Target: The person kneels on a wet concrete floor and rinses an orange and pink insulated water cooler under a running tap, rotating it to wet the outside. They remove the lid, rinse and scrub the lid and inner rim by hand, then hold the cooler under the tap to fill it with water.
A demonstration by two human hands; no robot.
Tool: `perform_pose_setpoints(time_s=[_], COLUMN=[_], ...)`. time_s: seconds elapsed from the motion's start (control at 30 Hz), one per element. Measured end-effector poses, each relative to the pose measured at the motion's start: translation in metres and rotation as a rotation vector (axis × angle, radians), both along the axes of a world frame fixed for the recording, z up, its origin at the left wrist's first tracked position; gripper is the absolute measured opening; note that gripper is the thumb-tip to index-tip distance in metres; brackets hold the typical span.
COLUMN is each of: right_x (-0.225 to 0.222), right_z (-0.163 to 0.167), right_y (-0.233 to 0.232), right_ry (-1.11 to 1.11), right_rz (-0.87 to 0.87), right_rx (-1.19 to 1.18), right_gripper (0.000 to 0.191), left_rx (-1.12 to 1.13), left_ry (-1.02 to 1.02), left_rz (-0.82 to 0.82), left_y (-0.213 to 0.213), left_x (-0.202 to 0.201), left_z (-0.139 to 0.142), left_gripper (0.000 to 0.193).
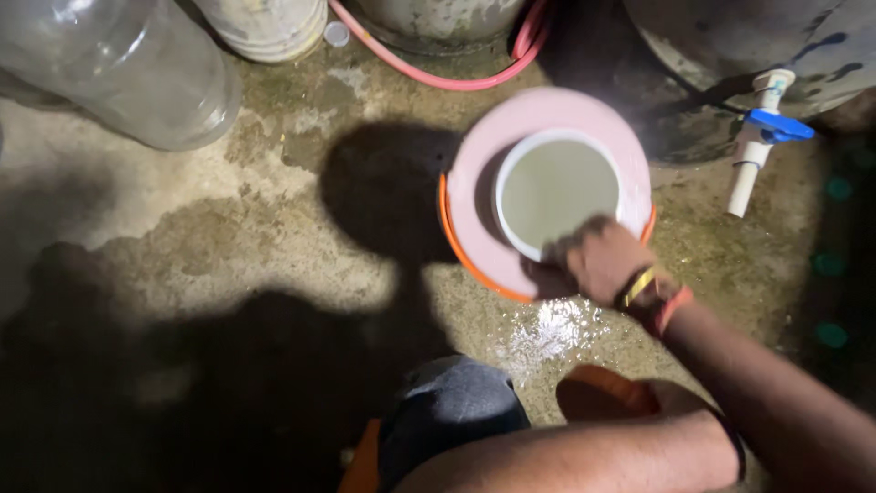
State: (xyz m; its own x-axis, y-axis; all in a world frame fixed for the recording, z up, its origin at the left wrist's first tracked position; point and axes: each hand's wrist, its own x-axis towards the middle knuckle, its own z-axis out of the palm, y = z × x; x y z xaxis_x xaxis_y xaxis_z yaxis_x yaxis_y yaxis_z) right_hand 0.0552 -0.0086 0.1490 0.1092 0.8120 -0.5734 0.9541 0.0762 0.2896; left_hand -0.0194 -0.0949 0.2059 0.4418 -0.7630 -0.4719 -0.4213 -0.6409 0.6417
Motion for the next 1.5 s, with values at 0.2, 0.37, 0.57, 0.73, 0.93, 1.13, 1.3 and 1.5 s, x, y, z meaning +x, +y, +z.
perform_pose_setpoints(time_s=[0.2, 0.37, 0.57, 0.73, 0.93, 1.13, 1.3, 1.5], right_x=[-0.002, -0.014, -0.032, -0.037, -0.032, 0.0, -0.008, -0.003], right_z=[0.011, 0.003, -0.036, -0.078, -0.064, 0.003, 0.03, 0.035], right_y=[-0.094, -0.16, -0.233, -0.257, -0.27, -0.255, -0.235, -0.221], right_ry=[0.33, 0.314, 0.589, 0.876, 0.781, 1.02, 1.523, 1.718], right_rz=[-0.137, -0.294, -0.43, -0.74, -0.791, -1.229, -1.567, -1.761], right_rx=[0.46, 0.32, 0.471, 0.828, 1.012, 1.581, 1.431, 1.34], right_gripper=[0.035, 0.036, 0.041, 0.062, 0.058, 0.055, 0.052, 0.048], left_rx=[-0.023, -0.01, 0.121, -0.429, -0.873, -1.2, -1.238, -0.598], left_ry=[-0.014, -0.005, 0.0, 0.089, 0.569, 0.484, 0.301, -0.126], left_rz=[-0.087, -0.168, -0.178, -0.072, 0.338, 0.934, 1.283, 1.507], left_y=[-0.012, -0.017, -0.007, 0.036, 0.092, 0.088, 0.077, 0.082], left_x=[-0.011, -0.024, -0.021, -0.002, 0.002, 0.027, 0.046, 0.035], left_z=[0.011, 0.021, 0.016, -0.005, -0.016, -0.043, -0.065, -0.038], left_gripper=[0.062, 0.065, 0.069, 0.082, 0.052, 0.039, 0.037, 0.045])
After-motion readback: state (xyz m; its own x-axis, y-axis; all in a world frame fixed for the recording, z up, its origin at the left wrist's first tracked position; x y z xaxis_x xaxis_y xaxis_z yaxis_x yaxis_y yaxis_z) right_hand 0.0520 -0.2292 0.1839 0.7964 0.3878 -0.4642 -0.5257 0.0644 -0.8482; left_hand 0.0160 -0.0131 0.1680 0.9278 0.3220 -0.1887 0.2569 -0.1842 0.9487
